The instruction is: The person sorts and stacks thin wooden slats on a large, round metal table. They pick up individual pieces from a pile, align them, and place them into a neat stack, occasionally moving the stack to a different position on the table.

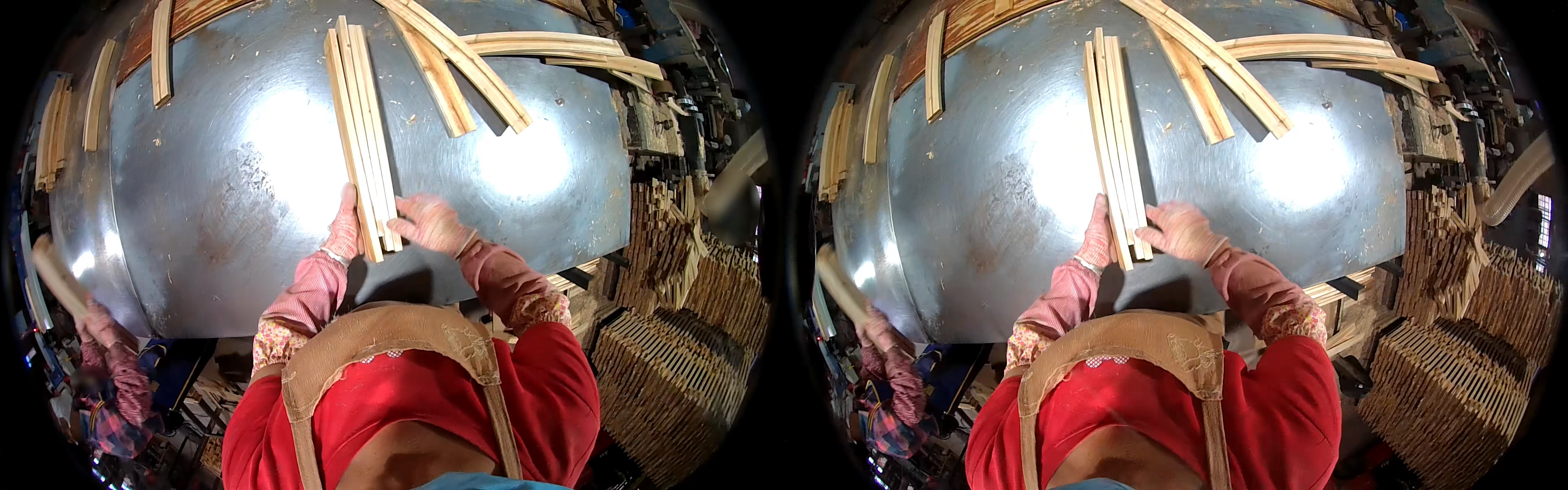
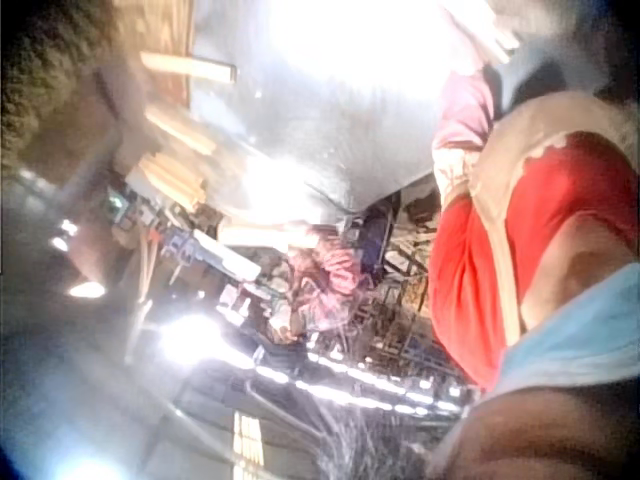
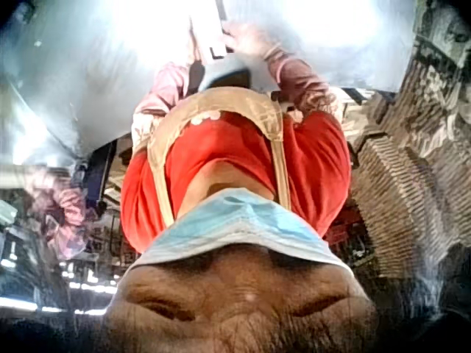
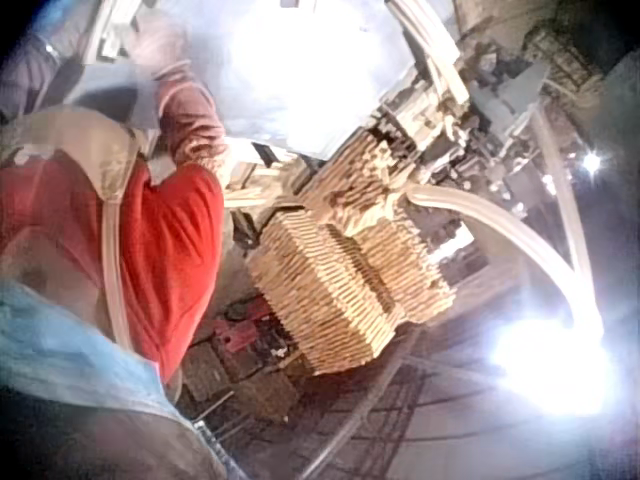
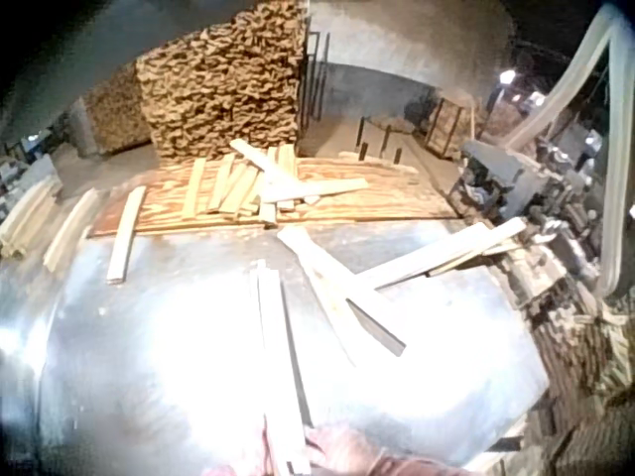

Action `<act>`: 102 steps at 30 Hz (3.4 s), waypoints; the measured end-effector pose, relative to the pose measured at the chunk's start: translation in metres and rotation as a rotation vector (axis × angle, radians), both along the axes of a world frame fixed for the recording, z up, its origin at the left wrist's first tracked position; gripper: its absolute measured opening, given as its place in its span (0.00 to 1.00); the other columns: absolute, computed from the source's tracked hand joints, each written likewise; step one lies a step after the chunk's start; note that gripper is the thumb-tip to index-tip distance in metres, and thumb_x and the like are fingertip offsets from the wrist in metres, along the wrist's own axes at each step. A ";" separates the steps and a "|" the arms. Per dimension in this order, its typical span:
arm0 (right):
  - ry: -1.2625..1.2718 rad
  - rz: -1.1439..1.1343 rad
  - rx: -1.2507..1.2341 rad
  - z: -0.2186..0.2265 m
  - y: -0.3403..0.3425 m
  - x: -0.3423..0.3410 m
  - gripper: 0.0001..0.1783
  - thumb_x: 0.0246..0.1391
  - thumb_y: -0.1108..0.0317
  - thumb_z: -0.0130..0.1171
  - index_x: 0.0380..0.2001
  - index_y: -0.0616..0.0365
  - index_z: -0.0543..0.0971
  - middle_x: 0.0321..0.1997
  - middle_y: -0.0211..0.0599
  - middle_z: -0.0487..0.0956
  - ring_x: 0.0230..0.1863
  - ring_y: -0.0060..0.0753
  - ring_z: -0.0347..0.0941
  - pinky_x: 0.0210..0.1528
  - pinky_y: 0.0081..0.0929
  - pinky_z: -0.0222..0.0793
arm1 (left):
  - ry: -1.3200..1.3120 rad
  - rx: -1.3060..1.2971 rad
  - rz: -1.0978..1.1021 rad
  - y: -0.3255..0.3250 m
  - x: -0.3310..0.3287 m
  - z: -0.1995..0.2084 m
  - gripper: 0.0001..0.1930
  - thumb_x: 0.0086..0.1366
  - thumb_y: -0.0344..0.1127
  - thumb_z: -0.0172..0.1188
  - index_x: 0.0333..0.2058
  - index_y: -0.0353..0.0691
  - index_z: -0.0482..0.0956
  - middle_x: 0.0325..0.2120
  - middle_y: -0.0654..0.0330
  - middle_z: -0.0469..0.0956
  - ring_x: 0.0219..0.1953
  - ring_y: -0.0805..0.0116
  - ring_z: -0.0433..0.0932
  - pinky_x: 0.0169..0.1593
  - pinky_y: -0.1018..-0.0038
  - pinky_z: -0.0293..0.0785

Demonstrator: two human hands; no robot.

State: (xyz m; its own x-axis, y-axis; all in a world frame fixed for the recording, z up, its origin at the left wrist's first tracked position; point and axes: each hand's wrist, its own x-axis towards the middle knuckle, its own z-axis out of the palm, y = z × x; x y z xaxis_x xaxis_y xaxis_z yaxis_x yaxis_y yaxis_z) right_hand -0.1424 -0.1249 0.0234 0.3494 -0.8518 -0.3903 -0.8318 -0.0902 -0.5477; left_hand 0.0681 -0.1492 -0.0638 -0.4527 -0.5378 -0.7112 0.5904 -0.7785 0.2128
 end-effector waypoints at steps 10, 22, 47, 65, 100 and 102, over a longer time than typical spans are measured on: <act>0.525 -0.510 -0.183 -0.036 -0.176 -0.200 0.50 0.54 0.49 0.68 0.77 0.52 0.64 0.62 0.56 0.79 0.60 0.59 0.79 0.61 0.51 0.75 | 0.081 -0.039 -0.005 -0.024 -0.005 -0.047 0.48 0.67 0.78 0.56 0.66 0.38 0.75 0.52 0.36 0.83 0.49 0.39 0.86 0.54 0.40 0.84; 0.140 -0.210 -0.580 -0.046 -0.083 -0.060 0.41 0.59 0.41 0.68 0.69 0.54 0.76 0.65 0.54 0.81 0.62 0.58 0.80 0.66 0.54 0.72 | 0.392 -0.016 0.062 -0.029 -0.009 -0.015 0.51 0.69 0.78 0.52 0.71 0.34 0.68 0.59 0.34 0.78 0.53 0.34 0.84 0.59 0.36 0.81; 0.368 -0.404 -0.706 -0.016 -0.359 -0.120 0.38 0.64 0.38 0.61 0.67 0.53 0.77 0.65 0.54 0.81 0.69 0.55 0.74 0.68 0.54 0.68 | 0.308 -0.001 0.036 -0.019 0.048 -0.038 0.43 0.70 0.68 0.60 0.69 0.37 0.72 0.60 0.46 0.80 0.58 0.47 0.83 0.62 0.47 0.82; -0.415 -0.527 0.006 -0.055 -0.039 -0.055 0.33 0.69 0.52 0.62 0.71 0.58 0.75 0.65 0.50 0.81 0.69 0.47 0.75 0.72 0.39 0.67 | 0.276 -0.021 0.026 0.003 0.050 -0.017 0.53 0.64 0.81 0.55 0.71 0.40 0.71 0.60 0.37 0.79 0.57 0.38 0.83 0.58 0.43 0.84; -1.073 -0.787 0.339 0.004 -0.032 0.094 0.31 0.67 0.67 0.65 0.70 0.63 0.69 0.40 0.39 0.79 0.32 0.28 0.76 0.35 0.27 0.78 | -0.781 -0.724 -0.284 0.087 0.171 0.043 0.42 0.69 0.47 0.67 0.75 0.36 0.64 0.59 0.42 0.80 0.60 0.52 0.80 0.68 0.66 0.73; -0.939 -0.818 0.268 -0.044 -0.014 0.082 0.31 0.67 0.67 0.64 0.70 0.62 0.70 0.42 0.40 0.80 0.35 0.29 0.77 0.40 0.28 0.79 | -1.027 -0.848 -0.776 0.079 0.158 0.062 0.43 0.69 0.56 0.65 0.75 0.37 0.64 0.62 0.38 0.77 0.63 0.44 0.77 0.69 0.60 0.72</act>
